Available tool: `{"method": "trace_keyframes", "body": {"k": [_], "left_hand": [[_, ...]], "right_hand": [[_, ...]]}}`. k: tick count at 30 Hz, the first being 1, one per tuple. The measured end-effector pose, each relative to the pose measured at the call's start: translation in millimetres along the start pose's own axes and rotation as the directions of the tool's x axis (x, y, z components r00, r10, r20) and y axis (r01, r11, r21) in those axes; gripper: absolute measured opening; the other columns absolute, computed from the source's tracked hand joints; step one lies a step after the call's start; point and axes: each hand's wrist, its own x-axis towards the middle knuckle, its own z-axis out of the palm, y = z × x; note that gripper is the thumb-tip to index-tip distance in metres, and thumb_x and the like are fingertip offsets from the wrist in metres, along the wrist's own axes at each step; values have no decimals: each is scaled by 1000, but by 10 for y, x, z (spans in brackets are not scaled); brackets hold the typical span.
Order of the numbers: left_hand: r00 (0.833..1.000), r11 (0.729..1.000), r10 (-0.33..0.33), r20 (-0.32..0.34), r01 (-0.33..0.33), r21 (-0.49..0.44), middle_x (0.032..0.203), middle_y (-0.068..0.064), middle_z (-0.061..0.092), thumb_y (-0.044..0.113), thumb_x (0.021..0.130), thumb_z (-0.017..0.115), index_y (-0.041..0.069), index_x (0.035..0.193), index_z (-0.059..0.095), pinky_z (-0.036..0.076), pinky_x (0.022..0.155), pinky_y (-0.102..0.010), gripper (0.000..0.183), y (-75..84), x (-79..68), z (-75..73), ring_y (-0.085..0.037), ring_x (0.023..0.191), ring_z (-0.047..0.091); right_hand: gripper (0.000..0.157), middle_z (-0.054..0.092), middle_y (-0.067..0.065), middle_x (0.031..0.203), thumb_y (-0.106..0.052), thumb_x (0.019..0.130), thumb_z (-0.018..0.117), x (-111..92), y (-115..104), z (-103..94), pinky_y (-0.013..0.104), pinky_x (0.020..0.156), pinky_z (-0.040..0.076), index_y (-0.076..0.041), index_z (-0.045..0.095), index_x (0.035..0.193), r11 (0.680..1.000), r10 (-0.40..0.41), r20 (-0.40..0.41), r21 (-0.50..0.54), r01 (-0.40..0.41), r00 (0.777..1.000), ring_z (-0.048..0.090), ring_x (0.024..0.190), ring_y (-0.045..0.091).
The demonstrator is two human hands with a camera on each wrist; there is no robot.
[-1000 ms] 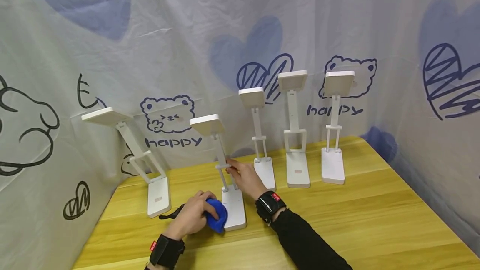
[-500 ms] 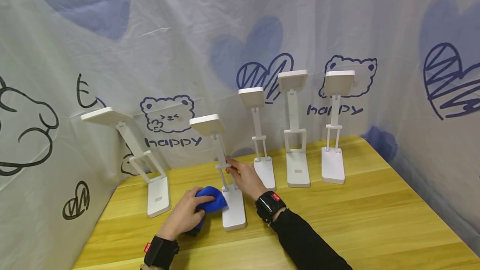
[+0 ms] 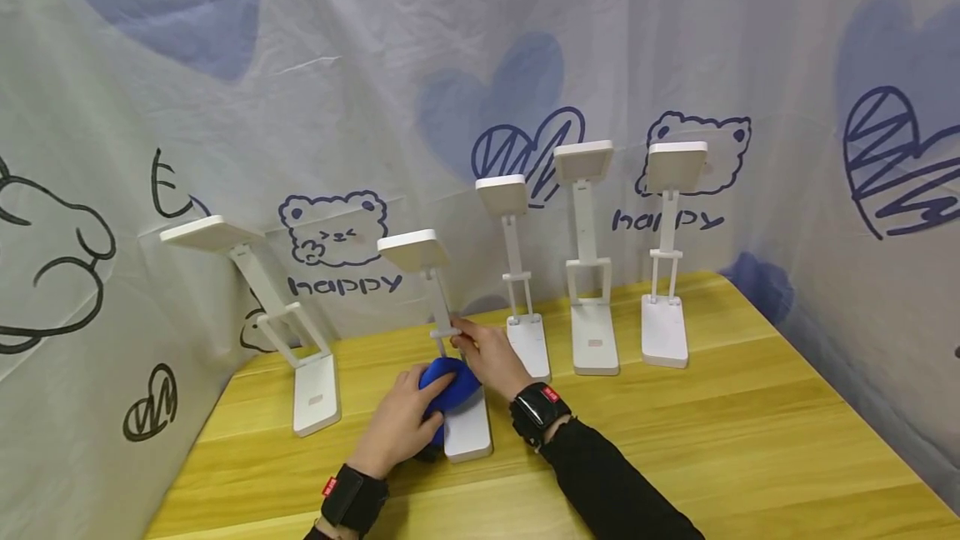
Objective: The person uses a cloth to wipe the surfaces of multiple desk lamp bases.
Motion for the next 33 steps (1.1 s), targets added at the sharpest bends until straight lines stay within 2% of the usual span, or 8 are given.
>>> {"method": "trace_keyframes", "body": {"k": [5,9,14,20,25,30,33], "left_hand": [[999,996,-30,-24,32,79,125,-16,51,24,83,62,20,130,59,51,81,-48,47,81,49,85,-30,102,48],[999,993,-46,-27,49,104,118,-16,54,25,84,60,19,127,62,52,72,-47,43,127,68,113,-30,95,49],[999,994,-45,17,43,103,116,-16,56,22,84,58,19,122,66,52,72,-48,38,162,78,113,-30,96,49],[996,999,-6,91,1,52,119,-10,57,16,82,57,23,117,69,51,76,-47,38,152,76,78,-26,99,48],[989,996,85,119,-84,-13,125,-6,56,8,81,55,28,112,71,49,78,-46,41,127,27,18,-24,101,47],[980,989,129,151,-115,-97,128,-2,56,1,81,52,32,106,73,46,82,-46,46,99,-72,-33,-21,104,46],[978,980,152,145,-130,-149,125,-1,57,-2,80,51,33,102,75,45,83,-46,48,85,-119,-70,-19,104,47]], "right_hand": [[29,73,8,89,-4,94,53,7,2,-4,31,55,53,-9,62,122,1000,6,1,-13,-6,1000,65,71,16],[30,73,9,92,-5,95,53,12,-10,-13,33,60,56,-10,62,123,999,32,4,-3,-32,999,66,76,15],[31,73,8,94,-7,95,52,2,-13,-7,32,61,55,-12,61,125,998,61,21,1,-61,998,64,77,13],[30,73,9,92,-5,94,54,-4,-4,-5,33,61,56,-11,63,123,1000,29,-1,1,-29,1000,65,76,13],[29,73,10,91,-4,93,55,-3,11,0,34,61,57,-7,63,120,1000,-5,-9,-9,5,1000,66,76,15],[28,73,9,91,-4,93,55,-2,15,9,34,60,56,-8,63,120,1000,-9,5,-12,9,1000,65,76,13],[28,73,8,91,-5,93,55,4,16,17,33,61,57,-9,64,120,1000,0,2,-7,0,1000,65,77,13]]}}
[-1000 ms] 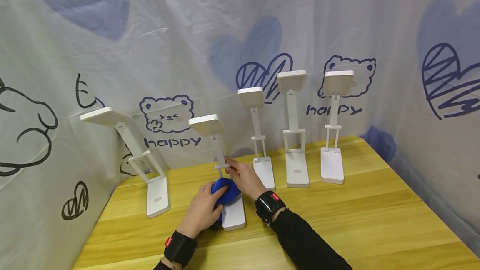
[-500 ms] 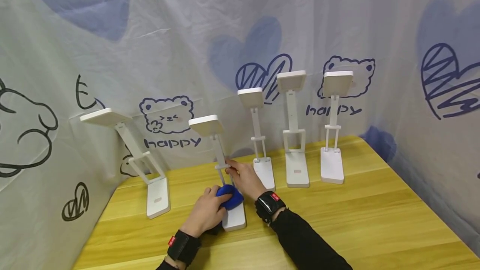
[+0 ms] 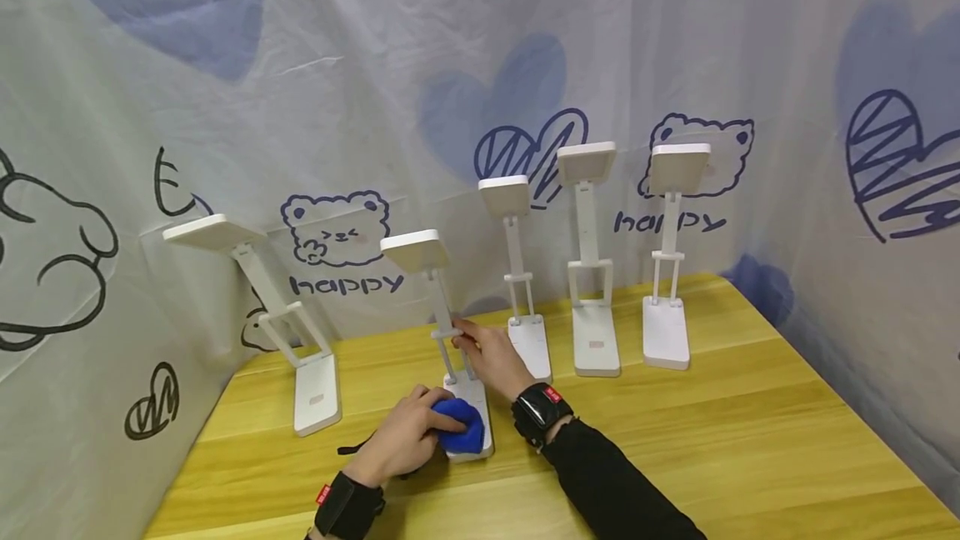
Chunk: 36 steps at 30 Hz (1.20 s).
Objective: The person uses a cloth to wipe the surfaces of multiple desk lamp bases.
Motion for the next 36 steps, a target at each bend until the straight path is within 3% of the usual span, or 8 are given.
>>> {"method": "trace_keyframes", "body": {"k": [7,15,24,36], "left_hand": [[1000,997,-14,24,16,-73,123,-1,58,-4,77,52,33,94,77,45,88,-47,47,-18,-121,-74,-19,104,48],[1000,996,6,14,-5,-84,123,-1,59,-5,78,50,30,90,78,47,89,-45,46,-53,-196,-126,-20,103,49],[999,988,-47,18,49,-146,124,0,59,-7,78,47,29,88,77,46,93,-48,48,-166,-344,-120,-23,106,50],[994,994,-102,38,103,-40,120,-5,61,-3,77,52,29,82,77,46,90,-52,41,-225,-379,-47,-28,106,52]], "right_hand": [[28,73,9,92,-6,94,53,7,-5,12,34,62,57,-8,63,120,1000,8,15,7,-8,1000,65,78,14],[28,73,10,93,-5,94,53,27,-48,-15,34,63,57,-7,63,121,999,31,19,17,-32,999,65,80,15],[29,73,10,93,-3,94,54,25,-43,-6,35,66,58,-7,62,121,1000,1,7,9,-1,1000,65,80,14],[27,72,9,91,-5,93,55,-5,-33,22,37,66,57,-5,61,119,1000,31,-15,-3,-31,999,65,81,15]]}}
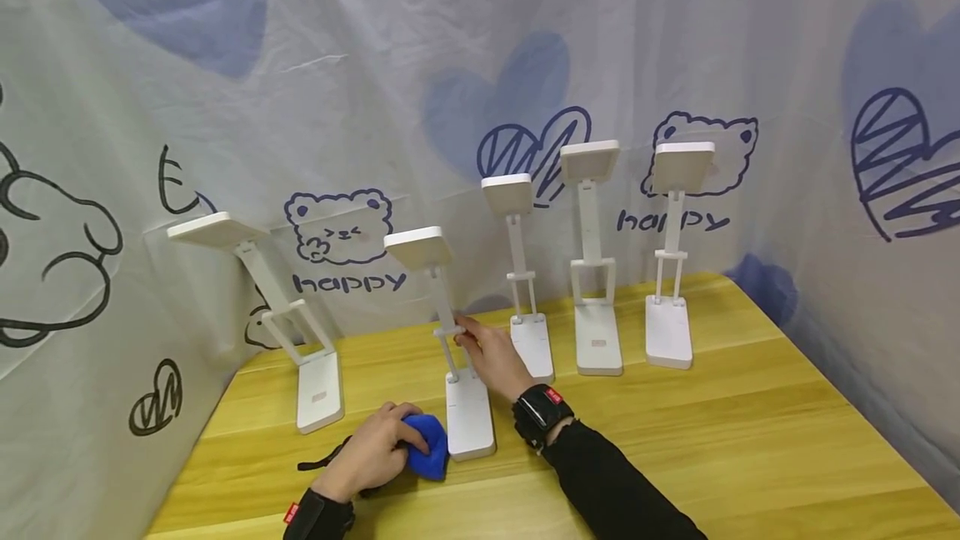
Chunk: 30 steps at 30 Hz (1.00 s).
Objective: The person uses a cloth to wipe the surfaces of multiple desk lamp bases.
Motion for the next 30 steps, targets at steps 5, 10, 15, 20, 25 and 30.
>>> {"method": "trace_keyframes", "body": {"k": [5,10,15,20,25,30], "left_hand": [[1000,999,-9,-4,9,40,121,-4,60,-1,77,55,30,89,76,46,86,-54,39,-7,8,36,-28,106,51],[1000,997,-8,-7,8,83,121,-4,58,-1,78,56,31,94,73,46,81,-53,40,0,-5,61,-27,104,50],[1000,995,-11,-8,12,96,122,-5,57,0,78,57,31,96,71,46,80,-53,39,8,-16,66,-27,104,50],[1000,995,-10,-13,11,95,122,-6,57,-1,77,58,29,95,71,46,80,-53,38,16,-18,58,-28,104,50],[1000,995,-2,-16,3,95,121,-6,58,-1,77,58,28,95,72,47,78,-53,37,28,-12,50,-27,103,50],[1000,996,-3,-13,4,89,121,-5,58,0,77,60,28,95,71,46,79,-53,35,28,-11,44,-27,102,50]], "right_hand": [[32,72,11,96,-9,94,56,-26,-15,3,41,73,57,-4,57,126,995,92,14,40,-93,996,66,87,19],[36,69,15,104,-16,93,58,-126,0,19,43,79,55,-3,55,126,961,262,44,79,-265,964,64,95,24],[26,69,15,99,-17,89,62,-190,-11,17,40,76,55,0,62,109,930,366,109,1,-368,924,64,89,23],[17,66,13,89,-18,84,68,-225,-106,-47,39,67,52,-2,67,90,934,357,210,-99,-343,910,60,78,23],[26,60,13,98,-30,83,70,-362,-211,-73,41,72,48,-5,67,92,956,279,374,-192,-220,885,53,87,23],[52,50,22,130,-44,79,71,-517,-328,-56,52,97,41,-7,64,115,976,158,553,-212,-46,818,42,121,37]]}}
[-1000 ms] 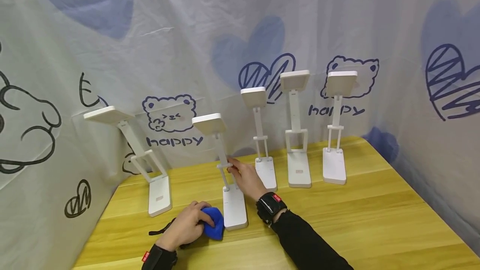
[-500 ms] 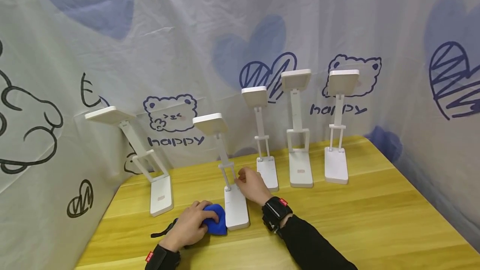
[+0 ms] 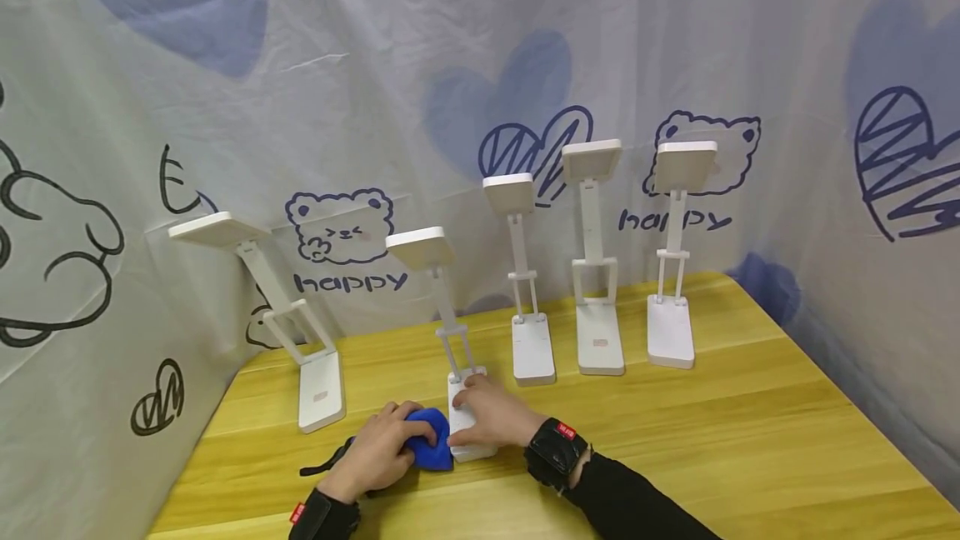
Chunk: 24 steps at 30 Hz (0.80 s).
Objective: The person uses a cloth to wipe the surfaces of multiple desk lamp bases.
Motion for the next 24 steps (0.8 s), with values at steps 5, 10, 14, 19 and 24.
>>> {"method": "trace_keyframes", "body": {"k": [5,10,14,19,24], "left_hand": [[1000,1000,11,-10,-11,-2,119,-4,58,0,76,60,28,94,70,46,76,-51,35,-17,3,20,-25,99,49],[1000,1000,6,-5,-6,-5,119,-4,58,0,76,60,28,94,70,45,76,-51,35,-17,3,29,-25,99,49],[1000,1000,7,-4,-7,-3,118,-4,58,0,76,60,28,94,71,45,77,-51,35,-12,3,32,-25,99,49],[1000,1000,13,-10,-14,-5,118,-4,58,0,76,60,26,94,71,46,76,-51,34,-10,2,19,-25,98,49],[1000,1000,7,-7,-7,-15,118,-4,58,-1,76,59,26,93,71,45,76,-51,34,-7,10,16,-25,98,49]], "right_hand": [[72,37,25,142,-49,70,76,-85,-89,47,56,102,35,-15,56,130,999,-9,93,-39,13,996,28,131,40],[71,34,28,143,-43,68,80,-96,-78,105,55,101,37,-17,56,130,998,-5,65,-69,9,998,25,132,42],[61,35,28,141,-36,70,79,-58,-43,141,56,99,39,-19,59,125,996,-8,35,-83,11,999,27,131,43],[45,37,29,138,-29,71,78,37,-20,147,56,98,40,-22,63,113,993,-20,18,-115,22,1000,28,130,43],[39,38,29,136,-28,72,78,154,18,132,55,97,41,-23,65,109,990,-22,32,-139,26,999,30,128,43]]}}
